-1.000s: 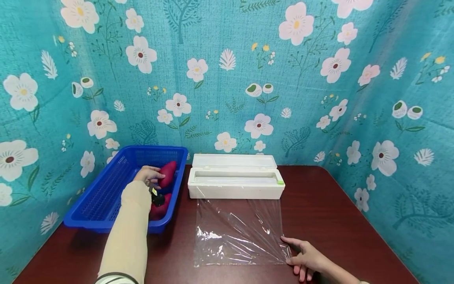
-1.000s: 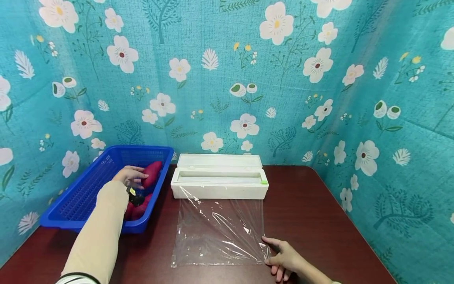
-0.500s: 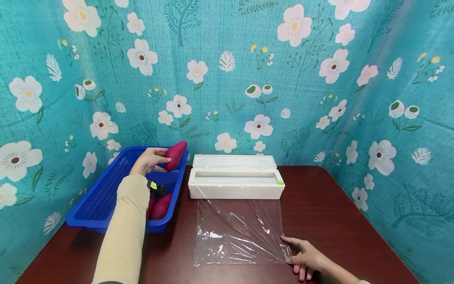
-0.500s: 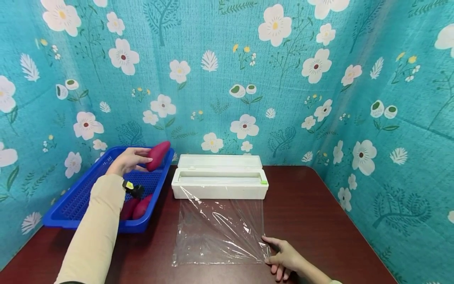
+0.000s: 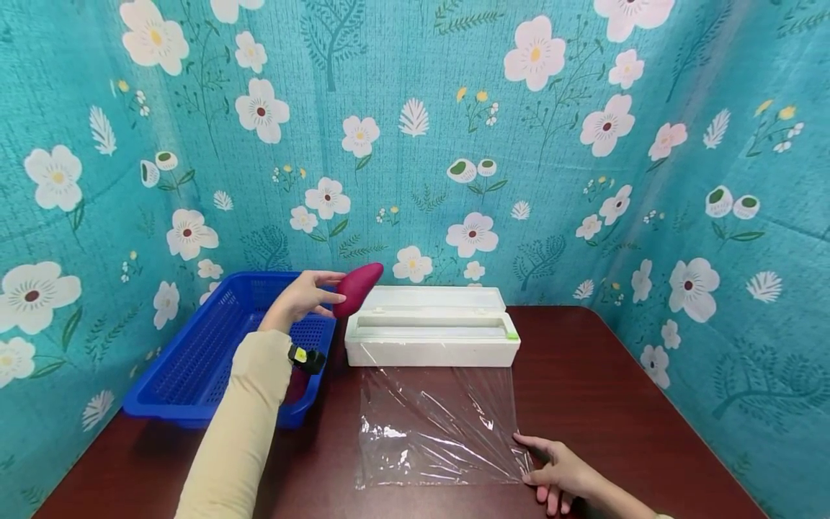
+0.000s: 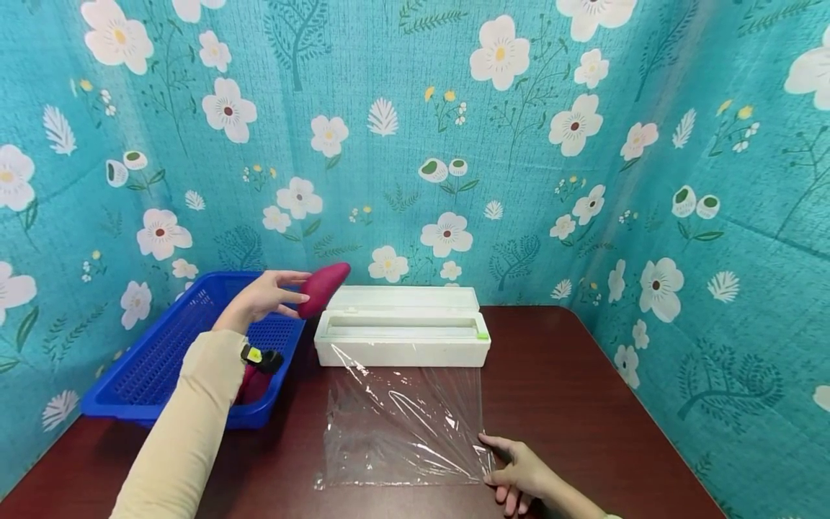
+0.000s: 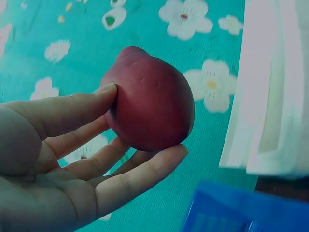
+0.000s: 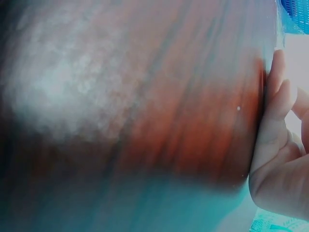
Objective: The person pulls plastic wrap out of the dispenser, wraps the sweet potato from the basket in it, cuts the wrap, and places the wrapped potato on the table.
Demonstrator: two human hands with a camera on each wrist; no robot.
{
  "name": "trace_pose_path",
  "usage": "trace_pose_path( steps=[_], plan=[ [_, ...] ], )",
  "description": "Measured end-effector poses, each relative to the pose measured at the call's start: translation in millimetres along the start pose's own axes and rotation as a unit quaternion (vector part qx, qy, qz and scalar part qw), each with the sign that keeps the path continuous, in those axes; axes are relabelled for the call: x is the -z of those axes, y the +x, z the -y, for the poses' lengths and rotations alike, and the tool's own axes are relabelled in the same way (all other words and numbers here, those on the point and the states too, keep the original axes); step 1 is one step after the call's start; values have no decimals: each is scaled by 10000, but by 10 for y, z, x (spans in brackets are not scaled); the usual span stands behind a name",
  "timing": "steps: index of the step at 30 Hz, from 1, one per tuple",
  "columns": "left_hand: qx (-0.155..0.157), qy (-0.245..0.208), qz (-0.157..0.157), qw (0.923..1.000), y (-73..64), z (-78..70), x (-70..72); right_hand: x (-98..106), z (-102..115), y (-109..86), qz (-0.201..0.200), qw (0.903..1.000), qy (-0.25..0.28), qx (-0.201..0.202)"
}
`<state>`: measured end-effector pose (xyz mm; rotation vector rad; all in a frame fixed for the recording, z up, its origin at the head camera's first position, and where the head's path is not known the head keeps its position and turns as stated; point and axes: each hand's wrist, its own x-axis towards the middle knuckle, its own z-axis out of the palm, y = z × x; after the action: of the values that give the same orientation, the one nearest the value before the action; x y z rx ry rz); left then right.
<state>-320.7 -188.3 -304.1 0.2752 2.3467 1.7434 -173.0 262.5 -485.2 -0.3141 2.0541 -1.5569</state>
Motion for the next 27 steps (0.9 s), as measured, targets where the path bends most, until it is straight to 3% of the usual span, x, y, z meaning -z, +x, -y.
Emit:
trace_pose_path(
  steps=[12, 27],
  plan=[
    [-330, 292, 542, 9976, -89, -39, -478, -8, 1, -4, 47, 10000, 45, 15],
    [-512, 869, 1192, 9877, -179, 126, -1075, -15, 9, -7, -26, 10000, 0, -50]
  ],
)
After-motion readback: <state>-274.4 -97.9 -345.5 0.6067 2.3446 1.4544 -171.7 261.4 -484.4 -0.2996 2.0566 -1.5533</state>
